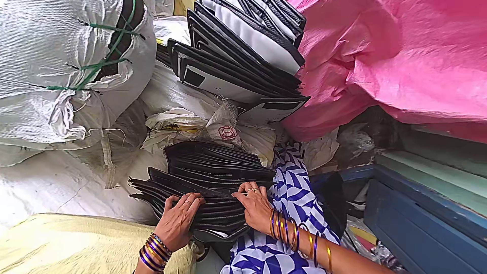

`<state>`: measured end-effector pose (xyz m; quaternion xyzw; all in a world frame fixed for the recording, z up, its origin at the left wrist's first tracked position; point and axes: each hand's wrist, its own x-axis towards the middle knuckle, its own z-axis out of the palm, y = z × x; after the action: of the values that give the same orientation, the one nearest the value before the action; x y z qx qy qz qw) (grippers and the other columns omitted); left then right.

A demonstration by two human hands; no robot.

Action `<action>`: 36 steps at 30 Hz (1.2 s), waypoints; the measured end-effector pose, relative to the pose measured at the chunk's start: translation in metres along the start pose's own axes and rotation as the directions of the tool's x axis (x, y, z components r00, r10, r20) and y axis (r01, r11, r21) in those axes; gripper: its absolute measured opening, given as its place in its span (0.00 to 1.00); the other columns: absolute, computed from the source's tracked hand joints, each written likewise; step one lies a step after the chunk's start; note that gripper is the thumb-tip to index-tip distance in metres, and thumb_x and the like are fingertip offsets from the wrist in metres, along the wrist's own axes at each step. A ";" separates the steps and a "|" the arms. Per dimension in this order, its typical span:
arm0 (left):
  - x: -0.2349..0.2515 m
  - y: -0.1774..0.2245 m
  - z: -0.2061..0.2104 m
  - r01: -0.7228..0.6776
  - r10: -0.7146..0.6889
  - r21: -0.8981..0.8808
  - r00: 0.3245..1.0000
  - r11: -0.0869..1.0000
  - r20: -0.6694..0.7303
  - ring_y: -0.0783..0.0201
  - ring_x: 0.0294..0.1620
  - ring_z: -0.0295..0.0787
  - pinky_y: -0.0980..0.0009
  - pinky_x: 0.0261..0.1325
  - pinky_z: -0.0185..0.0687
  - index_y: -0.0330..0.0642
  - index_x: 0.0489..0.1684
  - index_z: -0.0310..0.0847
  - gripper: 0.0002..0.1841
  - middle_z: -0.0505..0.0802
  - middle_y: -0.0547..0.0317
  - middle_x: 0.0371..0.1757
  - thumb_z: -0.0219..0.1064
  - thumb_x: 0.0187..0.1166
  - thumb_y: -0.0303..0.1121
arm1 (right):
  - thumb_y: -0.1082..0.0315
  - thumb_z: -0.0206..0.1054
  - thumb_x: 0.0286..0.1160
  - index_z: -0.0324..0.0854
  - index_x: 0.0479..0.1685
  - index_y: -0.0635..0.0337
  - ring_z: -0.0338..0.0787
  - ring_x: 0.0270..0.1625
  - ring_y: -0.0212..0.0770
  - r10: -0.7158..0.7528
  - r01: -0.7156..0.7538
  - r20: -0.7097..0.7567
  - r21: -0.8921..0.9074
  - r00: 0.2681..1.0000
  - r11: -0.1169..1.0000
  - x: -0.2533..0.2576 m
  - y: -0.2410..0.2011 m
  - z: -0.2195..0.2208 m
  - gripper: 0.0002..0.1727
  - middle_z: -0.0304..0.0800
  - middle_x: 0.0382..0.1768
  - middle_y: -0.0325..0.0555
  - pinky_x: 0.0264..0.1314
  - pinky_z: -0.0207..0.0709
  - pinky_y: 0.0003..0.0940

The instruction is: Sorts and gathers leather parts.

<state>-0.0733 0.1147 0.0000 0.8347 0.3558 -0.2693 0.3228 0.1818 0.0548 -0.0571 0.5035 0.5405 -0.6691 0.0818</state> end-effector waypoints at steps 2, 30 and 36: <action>-0.002 -0.001 0.004 -0.025 0.024 -0.028 0.999 0.999 -0.048 0.45 0.63 0.89 0.37 0.54 0.76 0.47 0.61 0.83 0.54 0.91 0.50 0.62 0.89 0.09 0.32 | 0.83 0.60 0.59 0.83 0.72 0.51 0.67 0.80 0.64 -0.038 0.041 -0.048 0.070 0.998 0.997 -0.006 0.004 0.010 0.35 0.74 0.75 0.60 0.68 0.61 0.65; 0.019 0.004 -0.007 0.093 -0.082 -0.031 0.963 0.995 0.256 0.39 0.74 0.78 0.37 0.60 0.73 0.51 0.83 0.71 0.65 0.82 0.47 0.77 0.89 0.18 0.23 | 0.73 0.67 0.63 0.77 0.76 0.49 0.54 0.91 0.61 0.089 -0.089 0.096 -0.007 0.991 0.996 0.020 0.002 -0.011 0.33 0.58 0.90 0.54 0.78 0.52 0.67; 0.021 0.000 -0.006 0.092 -0.077 -0.046 0.962 0.995 0.262 0.39 0.75 0.77 0.36 0.61 0.72 0.53 0.83 0.71 0.65 0.81 0.47 0.78 0.90 0.19 0.25 | 0.76 0.63 0.64 0.50 0.93 0.64 0.75 0.77 0.58 0.102 -0.088 -0.058 0.201 0.993 0.976 0.017 0.006 -0.001 0.48 0.82 0.73 0.56 0.73 0.59 0.62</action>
<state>-0.0595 0.1276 -0.0100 0.7664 0.3534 -0.3797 0.3790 0.1781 0.0604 -0.0738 0.5567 0.4490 -0.6974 0.0450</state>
